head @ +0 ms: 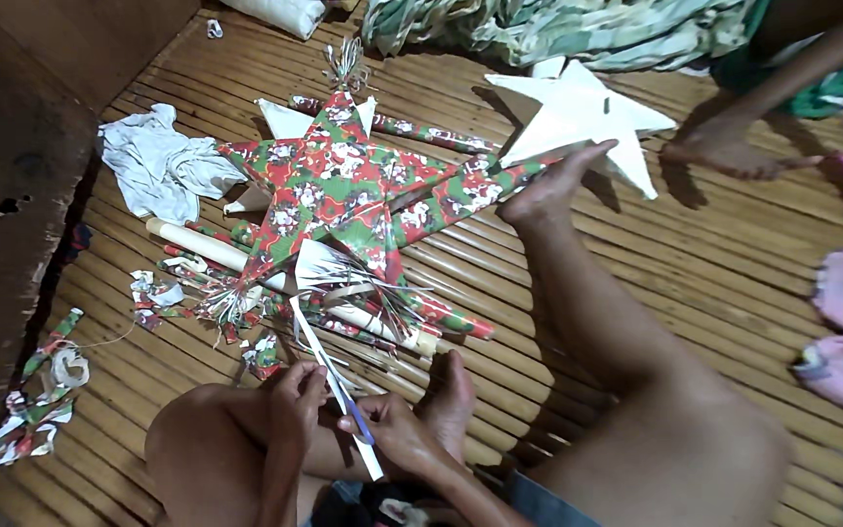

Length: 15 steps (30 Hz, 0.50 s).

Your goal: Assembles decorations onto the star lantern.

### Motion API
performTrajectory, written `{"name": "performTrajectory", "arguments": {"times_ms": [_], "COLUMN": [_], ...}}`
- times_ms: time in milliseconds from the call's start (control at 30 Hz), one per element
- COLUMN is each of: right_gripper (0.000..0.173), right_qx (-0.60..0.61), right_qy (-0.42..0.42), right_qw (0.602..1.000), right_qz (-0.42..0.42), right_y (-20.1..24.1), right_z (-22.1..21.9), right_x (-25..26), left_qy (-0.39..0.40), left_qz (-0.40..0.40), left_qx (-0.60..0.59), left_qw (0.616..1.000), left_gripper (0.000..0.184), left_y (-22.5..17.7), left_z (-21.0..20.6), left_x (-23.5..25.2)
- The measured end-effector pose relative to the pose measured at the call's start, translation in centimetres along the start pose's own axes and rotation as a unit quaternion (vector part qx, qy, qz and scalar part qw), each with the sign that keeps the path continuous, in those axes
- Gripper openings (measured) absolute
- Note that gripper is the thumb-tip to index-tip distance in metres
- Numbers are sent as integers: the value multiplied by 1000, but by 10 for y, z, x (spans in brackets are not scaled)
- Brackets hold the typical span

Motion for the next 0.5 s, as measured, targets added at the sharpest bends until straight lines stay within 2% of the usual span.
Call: {"name": "performTrajectory", "arguments": {"times_ms": [167, 500], "right_gripper": [30, 34], "right_qx": [-2, -9], "right_qy": [3, -8], "right_qw": [1000, 999], "right_qz": [-3, 34], "right_y": [1, 2], "right_z": [-1, 0], "right_x": [0, 13], "left_qy": [-22, -2], "left_qz": [-18, -25], "left_qx": [-5, -2], "left_qw": [1000, 1000], "left_gripper": [16, 14], "left_y": [-6, -6], "left_z": [5, -1], "left_x": [10, 10]}}
Point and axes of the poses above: each hand's wrist, its own x-axis towards the middle knuckle, its own z-axis out of the back of the hand, y = z × x, the point moved 5 cm from there along x, towards the middle knuckle, and after that the axes turned 5 degrees about z, right-handed, at the moved point
